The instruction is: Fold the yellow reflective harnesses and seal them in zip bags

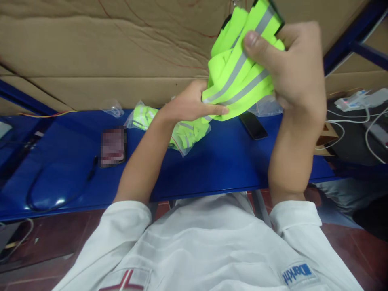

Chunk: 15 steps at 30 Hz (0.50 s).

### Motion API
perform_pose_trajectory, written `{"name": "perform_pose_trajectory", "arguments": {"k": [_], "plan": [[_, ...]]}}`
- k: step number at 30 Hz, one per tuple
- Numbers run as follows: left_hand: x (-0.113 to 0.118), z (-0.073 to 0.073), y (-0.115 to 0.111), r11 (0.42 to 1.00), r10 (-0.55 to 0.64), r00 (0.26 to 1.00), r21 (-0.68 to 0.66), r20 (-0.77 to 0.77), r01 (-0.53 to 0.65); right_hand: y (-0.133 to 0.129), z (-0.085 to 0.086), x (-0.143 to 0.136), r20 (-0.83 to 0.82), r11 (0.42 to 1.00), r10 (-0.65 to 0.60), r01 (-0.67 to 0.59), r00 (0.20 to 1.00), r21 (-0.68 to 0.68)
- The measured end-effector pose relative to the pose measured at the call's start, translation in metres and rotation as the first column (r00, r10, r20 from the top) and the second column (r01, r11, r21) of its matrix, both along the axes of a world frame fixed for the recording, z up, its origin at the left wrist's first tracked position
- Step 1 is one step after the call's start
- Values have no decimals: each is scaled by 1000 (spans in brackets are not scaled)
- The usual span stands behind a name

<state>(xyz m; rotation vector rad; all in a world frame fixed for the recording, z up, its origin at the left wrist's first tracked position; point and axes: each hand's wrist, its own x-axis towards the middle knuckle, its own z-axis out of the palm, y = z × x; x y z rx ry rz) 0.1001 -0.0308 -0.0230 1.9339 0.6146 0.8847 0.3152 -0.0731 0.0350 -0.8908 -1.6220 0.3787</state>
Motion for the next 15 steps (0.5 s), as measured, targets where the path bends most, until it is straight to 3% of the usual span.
{"name": "perform_pose_trajectory", "arguments": {"k": [3,5,9,15], "plan": [[-1,8,-4,1000,17,1000,15,19,-17,19,-11,0,-186,924,262,-302,947,-235],[2,11,-8,999,32,999,10,17,-32,29,-16,1,-248,854,349,-416,904,-313],[4,12,-9,1000,-3,1000,30,-6,3,38,-23,-4,-244,823,344,-416,907,-386],[-13,4,9,996,-68,997,55,-18,69,43,-38,-30,-265,757,347,-435,900,-487]]}}
